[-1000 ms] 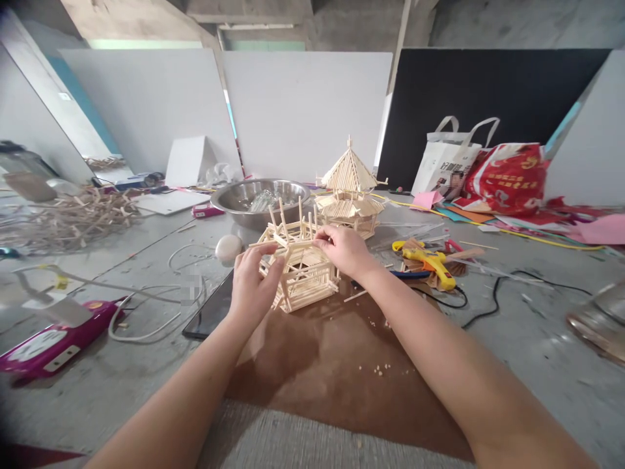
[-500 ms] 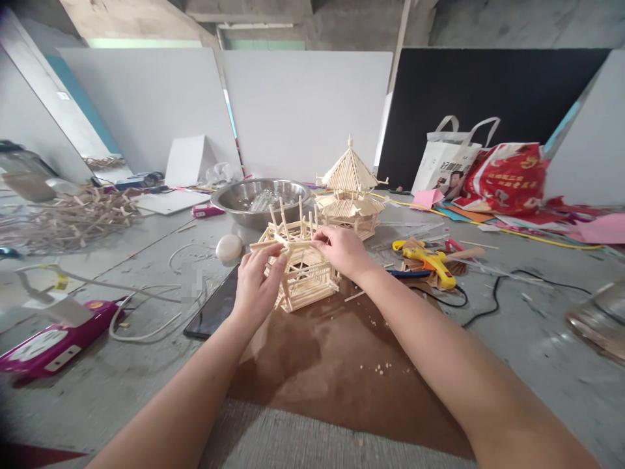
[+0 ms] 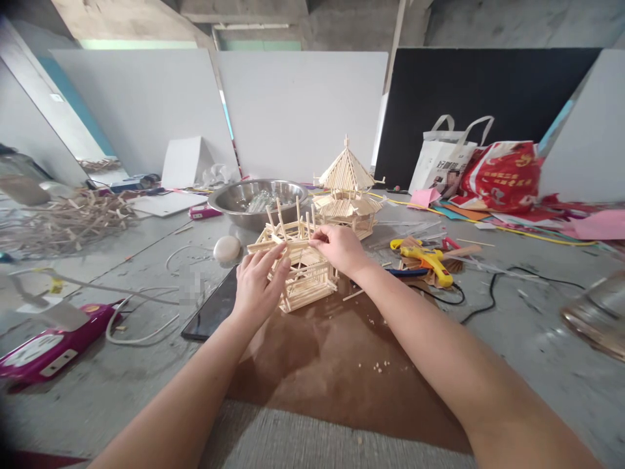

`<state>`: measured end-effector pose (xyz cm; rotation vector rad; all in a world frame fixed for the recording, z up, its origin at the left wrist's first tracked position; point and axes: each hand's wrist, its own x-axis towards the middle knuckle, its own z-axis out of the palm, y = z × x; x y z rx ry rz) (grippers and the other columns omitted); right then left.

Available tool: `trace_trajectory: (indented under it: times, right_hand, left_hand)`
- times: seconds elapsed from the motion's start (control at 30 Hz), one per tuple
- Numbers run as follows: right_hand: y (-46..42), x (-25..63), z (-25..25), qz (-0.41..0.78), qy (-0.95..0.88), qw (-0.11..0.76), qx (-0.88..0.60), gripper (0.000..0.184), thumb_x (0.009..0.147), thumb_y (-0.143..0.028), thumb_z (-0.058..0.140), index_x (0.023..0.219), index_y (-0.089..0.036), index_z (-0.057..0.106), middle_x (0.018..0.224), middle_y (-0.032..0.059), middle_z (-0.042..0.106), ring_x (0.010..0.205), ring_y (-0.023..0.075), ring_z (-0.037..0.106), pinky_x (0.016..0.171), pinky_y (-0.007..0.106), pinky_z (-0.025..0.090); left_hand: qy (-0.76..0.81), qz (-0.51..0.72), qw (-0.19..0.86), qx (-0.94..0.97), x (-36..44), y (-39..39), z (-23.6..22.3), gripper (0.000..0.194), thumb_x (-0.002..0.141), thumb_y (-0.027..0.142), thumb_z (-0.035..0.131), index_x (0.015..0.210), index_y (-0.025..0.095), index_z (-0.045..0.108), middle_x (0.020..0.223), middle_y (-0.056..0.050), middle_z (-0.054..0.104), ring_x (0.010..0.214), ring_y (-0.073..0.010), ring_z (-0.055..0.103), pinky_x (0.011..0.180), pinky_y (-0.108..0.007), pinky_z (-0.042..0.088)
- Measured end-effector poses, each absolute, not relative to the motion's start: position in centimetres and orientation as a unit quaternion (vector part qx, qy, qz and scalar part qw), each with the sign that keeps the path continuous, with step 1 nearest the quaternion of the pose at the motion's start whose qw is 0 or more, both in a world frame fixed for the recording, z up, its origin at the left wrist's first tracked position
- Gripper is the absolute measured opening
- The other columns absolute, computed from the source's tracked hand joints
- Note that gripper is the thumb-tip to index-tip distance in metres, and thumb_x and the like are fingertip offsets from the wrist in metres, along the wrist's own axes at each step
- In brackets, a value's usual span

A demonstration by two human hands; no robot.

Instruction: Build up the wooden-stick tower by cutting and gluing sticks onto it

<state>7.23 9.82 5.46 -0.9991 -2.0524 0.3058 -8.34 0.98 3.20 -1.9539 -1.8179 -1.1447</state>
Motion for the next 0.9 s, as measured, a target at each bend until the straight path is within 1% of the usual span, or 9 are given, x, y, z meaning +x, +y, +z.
trace_trajectory:
  times: [0.3,0.9]
  right_hand:
    - [9.64,7.06,5.52,0.118,-0.805,0.42,-0.402,0.01,0.069,-0.026,0.059,0.067,-0.017,0.062,0.062,0.0009,0.064,0.057,0.0122,0.056,0.057,0.024,0.042]
    - [9.53,6.94,5.63,0.104,-0.805,0.418,-0.409,0.009,0.069,-0.025,0.059,0.067,-0.017,0.063,0.06,0.0006,0.063,0.055,0.0119,0.054,0.054,0.023,0.039]
  left_hand:
    - [-0.615,-0.391,0.136,-0.671,-8.36,0.99,3.1,0.034,0.084,0.037,0.039,0.111,0.023,0.055,0.097,-0.004,0.062,0.093,-0.0225,0.049,0.081,-0.035,0.033]
    - [-0.611,-0.393,0.153,-0.67,-8.32,1.13,2.9,0.034,0.083,0.036,0.042,0.111,0.022,0.055,0.095,-0.004,0.063,0.092,-0.0226,0.05,0.08,-0.035,0.033]
